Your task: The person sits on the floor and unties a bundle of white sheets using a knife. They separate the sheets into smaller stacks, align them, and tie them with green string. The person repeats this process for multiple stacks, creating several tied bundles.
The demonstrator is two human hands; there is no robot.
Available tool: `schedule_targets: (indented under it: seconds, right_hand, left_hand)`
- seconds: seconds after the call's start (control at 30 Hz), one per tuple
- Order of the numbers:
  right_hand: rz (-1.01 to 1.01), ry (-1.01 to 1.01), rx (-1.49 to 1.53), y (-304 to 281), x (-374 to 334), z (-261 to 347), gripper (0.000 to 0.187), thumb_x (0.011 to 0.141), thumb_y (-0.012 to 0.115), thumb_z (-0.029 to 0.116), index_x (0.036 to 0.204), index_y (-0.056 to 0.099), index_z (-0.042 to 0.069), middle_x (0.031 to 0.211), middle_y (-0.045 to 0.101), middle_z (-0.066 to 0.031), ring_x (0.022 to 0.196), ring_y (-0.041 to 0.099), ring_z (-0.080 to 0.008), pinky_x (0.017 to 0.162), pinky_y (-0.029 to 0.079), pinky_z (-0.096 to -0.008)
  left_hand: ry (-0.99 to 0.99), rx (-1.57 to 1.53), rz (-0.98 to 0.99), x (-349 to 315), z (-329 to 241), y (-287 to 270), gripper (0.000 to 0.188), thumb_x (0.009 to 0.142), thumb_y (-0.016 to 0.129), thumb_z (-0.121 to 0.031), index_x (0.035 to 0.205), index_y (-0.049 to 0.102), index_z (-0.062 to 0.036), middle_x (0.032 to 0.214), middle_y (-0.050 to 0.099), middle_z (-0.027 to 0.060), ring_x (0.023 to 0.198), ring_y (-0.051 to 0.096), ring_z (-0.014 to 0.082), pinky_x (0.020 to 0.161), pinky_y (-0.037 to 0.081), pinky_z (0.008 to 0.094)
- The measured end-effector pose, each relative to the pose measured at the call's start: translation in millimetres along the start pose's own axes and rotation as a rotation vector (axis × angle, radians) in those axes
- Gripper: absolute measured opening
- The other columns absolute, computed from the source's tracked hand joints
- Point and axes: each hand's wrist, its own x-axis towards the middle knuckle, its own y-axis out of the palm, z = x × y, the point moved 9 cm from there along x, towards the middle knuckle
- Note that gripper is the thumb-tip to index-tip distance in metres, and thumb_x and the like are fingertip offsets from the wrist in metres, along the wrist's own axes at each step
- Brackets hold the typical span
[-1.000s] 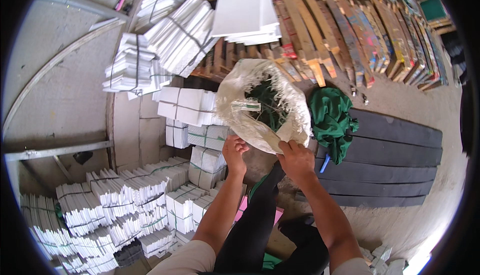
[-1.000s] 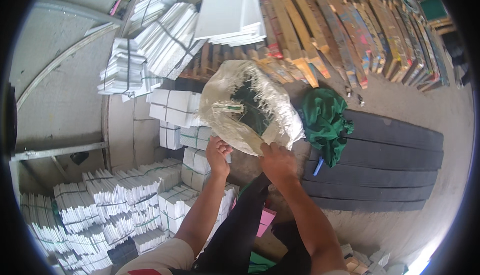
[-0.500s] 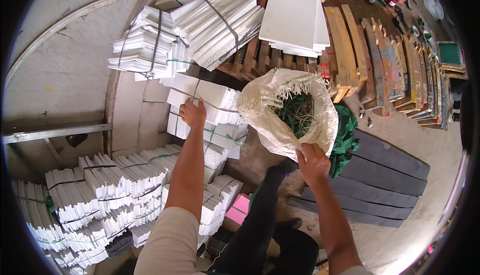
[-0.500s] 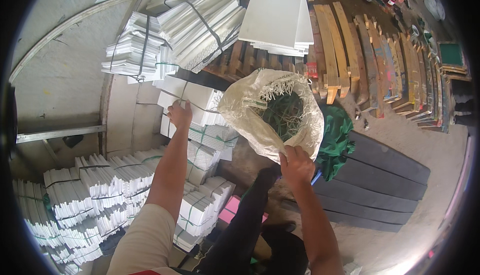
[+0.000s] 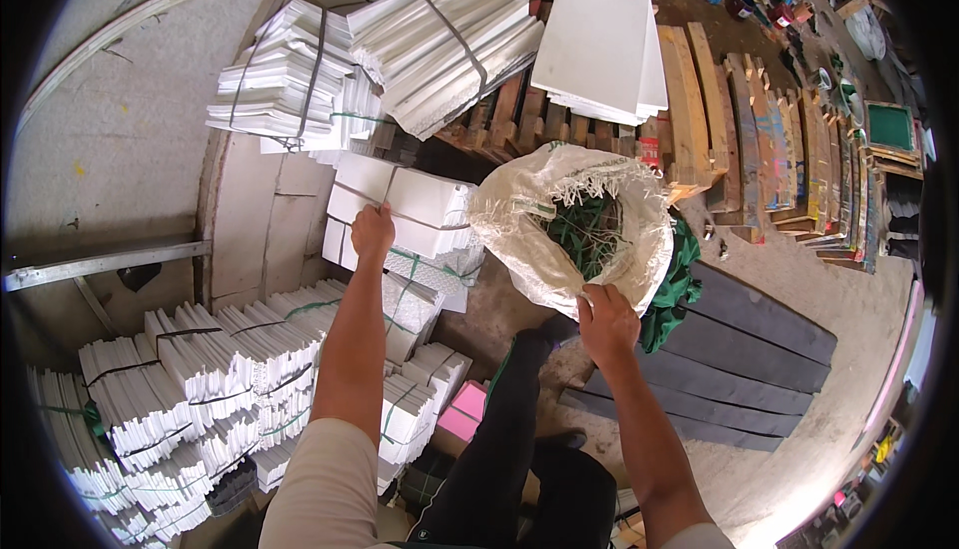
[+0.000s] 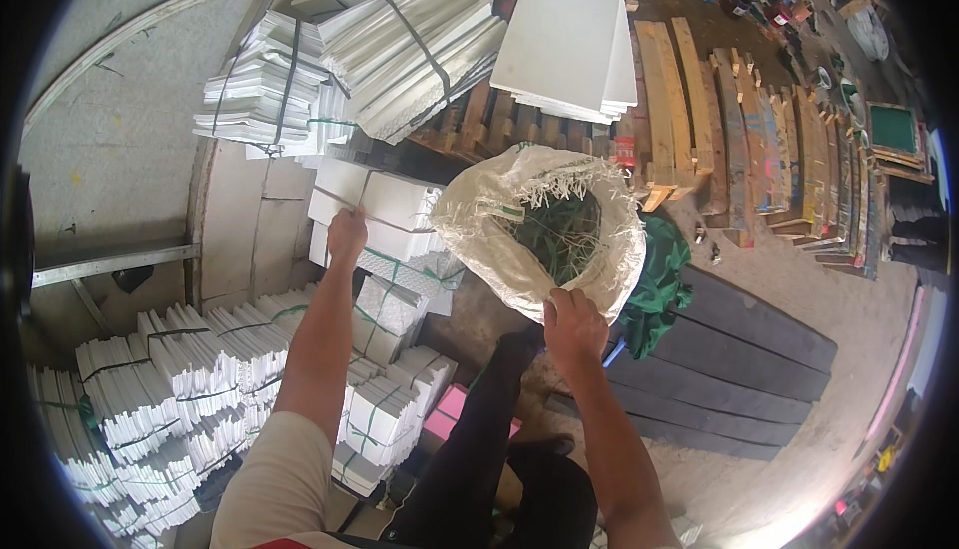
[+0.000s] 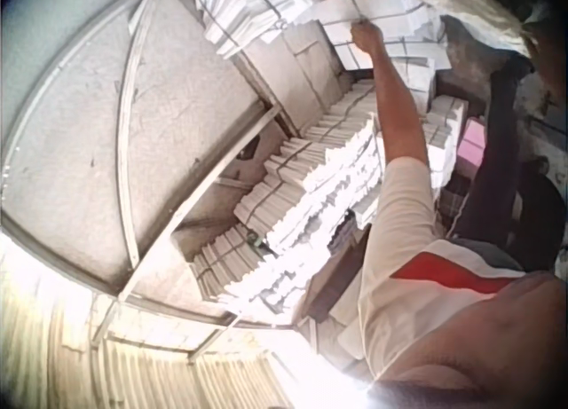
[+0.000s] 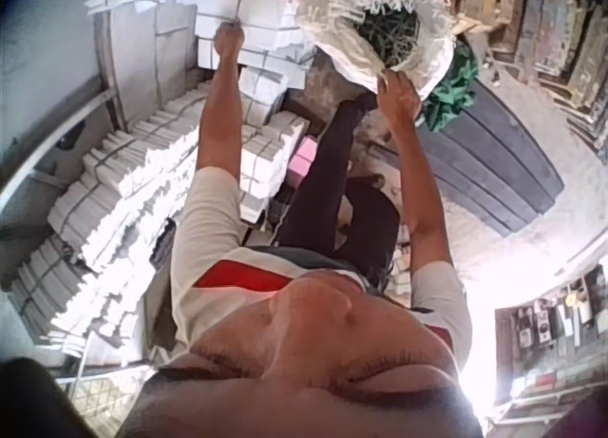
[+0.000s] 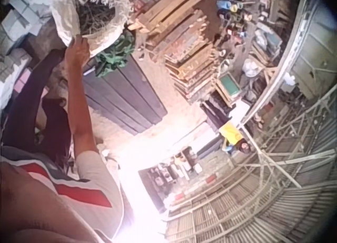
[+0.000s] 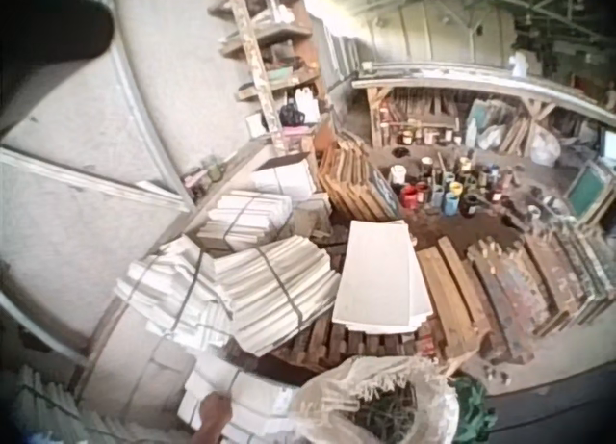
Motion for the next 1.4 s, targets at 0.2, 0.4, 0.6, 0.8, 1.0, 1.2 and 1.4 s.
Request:
schedule_targets:
  seconds: [0.2,0.4,0.6,0.8,1.0,1.2,1.4]
  right_hand:
    - [-0.009,0.01,-0.027,4,-9,-11,0.023,0.091,0.075,0.028,0.109,0.069,0.015,0.099,0.065,-0.0074,0.093,0.068,-0.0319,0.079,0.057,-0.0474]
    - [0.046,0.025,0.009,4,-26,5,0.031,0.089,0.076,0.022,0.118,0.069,0.012,0.109,0.067,-0.0105,0.104,0.066,-0.034,0.084,0.056,-0.0473]
    - [-0.024,-0.129,0.04,-14,-67,39,0.055,0.086,0.078,0.023,0.137,0.06,0.01,0.132,0.056,-0.0156,0.111,0.062,-0.0364,0.092,0.055,-0.0478]
    - [0.077,-0.223,0.112,-18,-123,46,0.06,0.083,0.082,0.026,0.137,0.061,0.011,0.132,0.058,-0.0127,0.111,0.063,-0.034,0.091,0.056,-0.0466]
    - [0.143,-0.242,0.146,-13,-190,39,0.072,0.078,0.085,0.035,0.142,0.058,0.015,0.139,0.056,-0.0126,0.125,0.056,-0.0351,0.101,0.05,-0.0489]
    - [0.373,0.113,-0.022,1,-279,-42,0.119,0.073,0.084,0.061,0.167,0.022,0.024,0.168,0.02,-0.0292,0.158,0.018,-0.047,0.122,0.02,-0.0691]
    - [0.044,0.483,-0.09,-21,-416,-180,0.113,0.078,0.08,0.053,0.169,0.017,0.03,0.168,0.015,-0.035,0.158,0.013,-0.0526,0.118,0.017,-0.0777]
  left_hand:
    - [0.049,-0.123,0.059,-58,17,14,0.041,0.105,0.057,-0.04,0.11,0.067,-0.0006,0.104,0.074,0.024,0.102,0.071,0.0452,0.088,0.055,0.0543]
    - [-0.261,-0.764,0.187,-113,89,77,0.033,0.105,0.062,-0.028,0.09,0.067,0.0009,0.075,0.062,0.0067,0.064,0.058,0.0177,0.058,0.049,0.0369]
    - [-0.44,-1.151,0.193,-204,99,77,0.029,0.109,0.056,-0.028,0.087,0.057,-0.0086,0.068,0.045,-0.0014,0.051,0.045,0.0103,0.045,0.04,0.0294]
    - [-0.271,-1.24,0.25,-309,103,61,0.028,0.108,0.059,-0.028,0.087,0.056,-0.0102,0.07,0.046,-0.0025,0.06,0.049,0.0099,0.055,0.04,0.0262]
    - [0.2,-0.649,0.251,-416,7,19,0.028,0.105,0.063,-0.024,0.088,0.061,-0.0018,0.069,0.055,0.0069,0.066,0.054,0.0188,0.064,0.044,0.037]
    - [0.702,-0.453,0.45,-542,-94,58,0.024,0.1,0.065,-0.023,0.093,0.065,-0.0003,0.086,0.064,0.0181,0.081,0.064,0.036,0.075,0.049,0.0444]
    - [1.169,-0.235,0.724,-715,-175,150,0.016,0.096,0.067,-0.015,0.094,0.065,0.0002,0.095,0.069,0.0209,0.091,0.068,0.0415,0.078,0.052,0.0492]
